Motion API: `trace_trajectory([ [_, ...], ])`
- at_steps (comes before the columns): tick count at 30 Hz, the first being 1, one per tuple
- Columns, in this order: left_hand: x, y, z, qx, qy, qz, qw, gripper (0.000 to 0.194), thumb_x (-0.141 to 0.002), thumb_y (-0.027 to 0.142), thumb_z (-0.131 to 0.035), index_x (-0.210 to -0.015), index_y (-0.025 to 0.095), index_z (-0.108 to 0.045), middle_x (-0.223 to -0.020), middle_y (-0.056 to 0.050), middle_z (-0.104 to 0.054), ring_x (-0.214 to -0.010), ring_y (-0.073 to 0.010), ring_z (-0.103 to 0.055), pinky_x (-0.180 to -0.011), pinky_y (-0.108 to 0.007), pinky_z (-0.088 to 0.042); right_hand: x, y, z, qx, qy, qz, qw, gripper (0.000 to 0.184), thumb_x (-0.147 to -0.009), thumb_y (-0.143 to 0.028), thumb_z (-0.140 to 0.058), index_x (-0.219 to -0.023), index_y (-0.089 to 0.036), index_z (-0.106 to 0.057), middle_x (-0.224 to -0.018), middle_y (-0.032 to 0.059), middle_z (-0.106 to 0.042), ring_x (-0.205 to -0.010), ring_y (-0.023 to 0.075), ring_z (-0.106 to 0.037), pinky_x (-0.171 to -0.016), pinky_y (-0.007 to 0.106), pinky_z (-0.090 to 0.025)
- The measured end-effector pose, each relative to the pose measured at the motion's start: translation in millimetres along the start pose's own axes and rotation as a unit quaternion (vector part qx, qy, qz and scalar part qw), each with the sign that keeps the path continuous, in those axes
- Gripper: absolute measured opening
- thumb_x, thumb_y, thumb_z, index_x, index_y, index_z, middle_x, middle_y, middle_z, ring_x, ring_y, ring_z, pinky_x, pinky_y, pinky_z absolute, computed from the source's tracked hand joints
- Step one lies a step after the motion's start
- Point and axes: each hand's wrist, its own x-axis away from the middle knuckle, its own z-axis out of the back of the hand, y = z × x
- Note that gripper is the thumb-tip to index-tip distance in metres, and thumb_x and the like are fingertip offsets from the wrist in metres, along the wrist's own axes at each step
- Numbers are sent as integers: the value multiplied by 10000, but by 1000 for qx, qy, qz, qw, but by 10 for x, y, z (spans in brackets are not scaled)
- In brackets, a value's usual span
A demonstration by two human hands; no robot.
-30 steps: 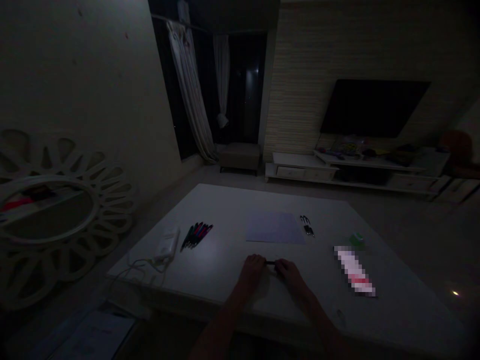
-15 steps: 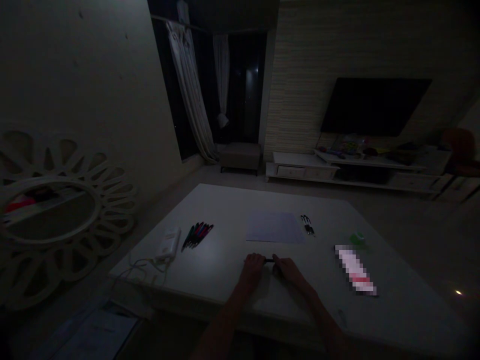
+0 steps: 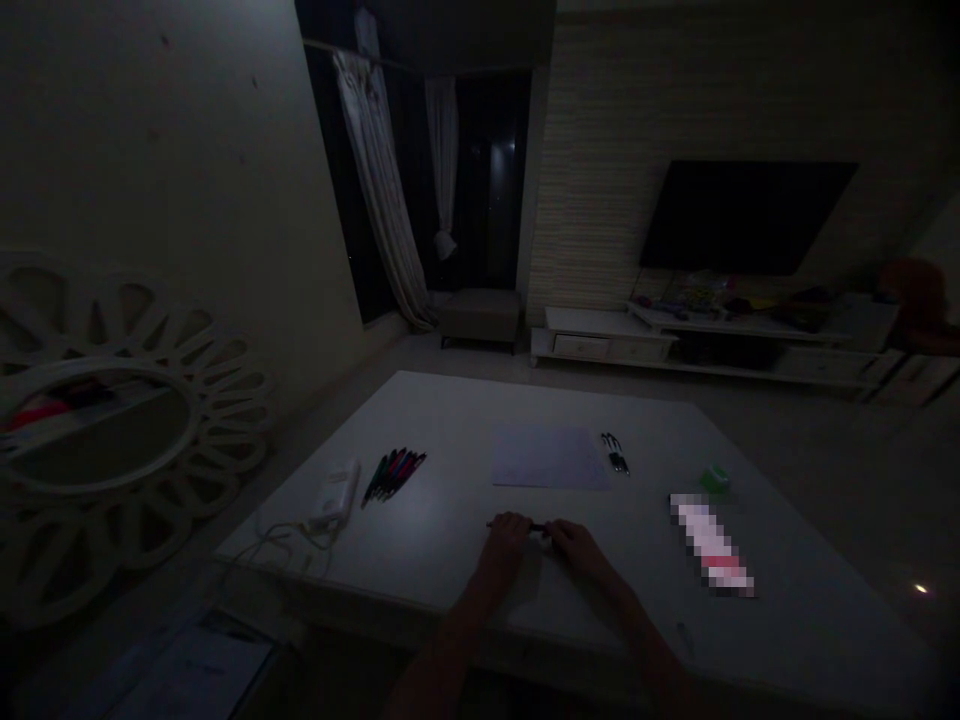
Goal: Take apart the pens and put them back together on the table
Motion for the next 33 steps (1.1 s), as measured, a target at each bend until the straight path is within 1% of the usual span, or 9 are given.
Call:
trace_trajectory([
  [2, 0, 10, 14, -4, -10, -3, 1000, 162, -859, 74, -469, -951, 171, -561, -950, -40, -596, -896, -174, -534, -833, -325, -419, 12, -30, -5, -3, 3, 9, 1000, 504, -797, -609, -432, -723, -148, -620, -690, 42, -599, -649, 159, -504, -579, 244, -366],
  [4, 1, 16, 19, -7, -17, -7, 1000, 175, -860, 73, -465, -971, 168, -562, -963, -43, -600, -903, -176, -536, -842, -327, -420, 13, -44, -10, 0, 9, 2, 1000, 520, -804, -617, -411, -683, -148, -601, -641, 35, -577, -613, 153, -486, -563, 245, -356],
  [8, 7, 10, 12, -6, -6, -15, 1000, 203, -862, 74, -464, -1015, 174, -553, -974, -39, -604, -917, -181, -537, -862, -337, -418, -30, -24, -1, 17, 13, -23, 999, 572, -804, -654, -371, -611, -151, -563, -554, 14, -513, -563, 145, -446, -543, 252, -343],
  [11, 14, 6, 11, 1, 1, -16, 1000, 223, -854, 60, -464, -1025, 179, -544, -983, -38, -602, -922, -182, -537, -867, -339, -417, -63, -3, 17, 31, 1, -22, 999, 585, -802, -664, -363, -596, -153, -558, -549, 15, -511, -562, 148, -452, -544, 253, -343],
  [15, 24, 14, 9, 0, -4, -11, 1000, 238, -835, 35, -461, -1009, 178, -538, -976, -40, -598, -940, -187, -531, -876, -342, -413, -39, 2, 25, 44, -17, 18, 999, 513, -822, -601, -380, -627, -163, -562, -602, 28, -560, -591, 158, -489, -565, 253, -360],
  [21, 28, 21, -15, -4, -15, -4, 1000, 215, -842, 48, -460, -1001, 166, -541, -989, -50, -599, -960, -193, -529, -864, -336, -416, 55, -30, 26, 56, 8, 45, 997, 395, -824, -492, -417, -765, -167, -633, -692, 51, -632, -641, 176, -534, -602, 262, -388],
  [24, 19, 20, -9, -5, -23, -12, 1000, 224, -847, 62, -466, -1030, 167, -542, -998, -54, -603, -959, -192, -533, -879, -341, -406, 56, -47, 48, 59, 18, 43, 997, 390, -812, -497, -436, -774, -168, -641, -734, 62, -649, -674, 183, -543, -637, 267, -401],
  [29, 12, 32, 11, 9, -9, -23, 1000, 238, -849, 77, -488, -1056, 180, -545, -1000, -42, -615, -944, -189, -538, -887, -345, -398, -39, 11, 77, 53, -25, -19, 998, 537, -797, -629, -388, -577, -166, -547, -532, 14, -532, -545, 146, -462, -542, 253, -341],
  [33, 24, 38, 37, 14, 5, -33, 999, 215, -854, 82, -480, -1029, 179, -559, -977, -47, -620, -924, -182, -547, -880, -345, -409, -100, 59, 96, 29, -46, -27, 998, 583, -787, -672, -374, -521, -168, -499, -467, -11, -453, -485, 123, -401, -504, 250, -300],
])
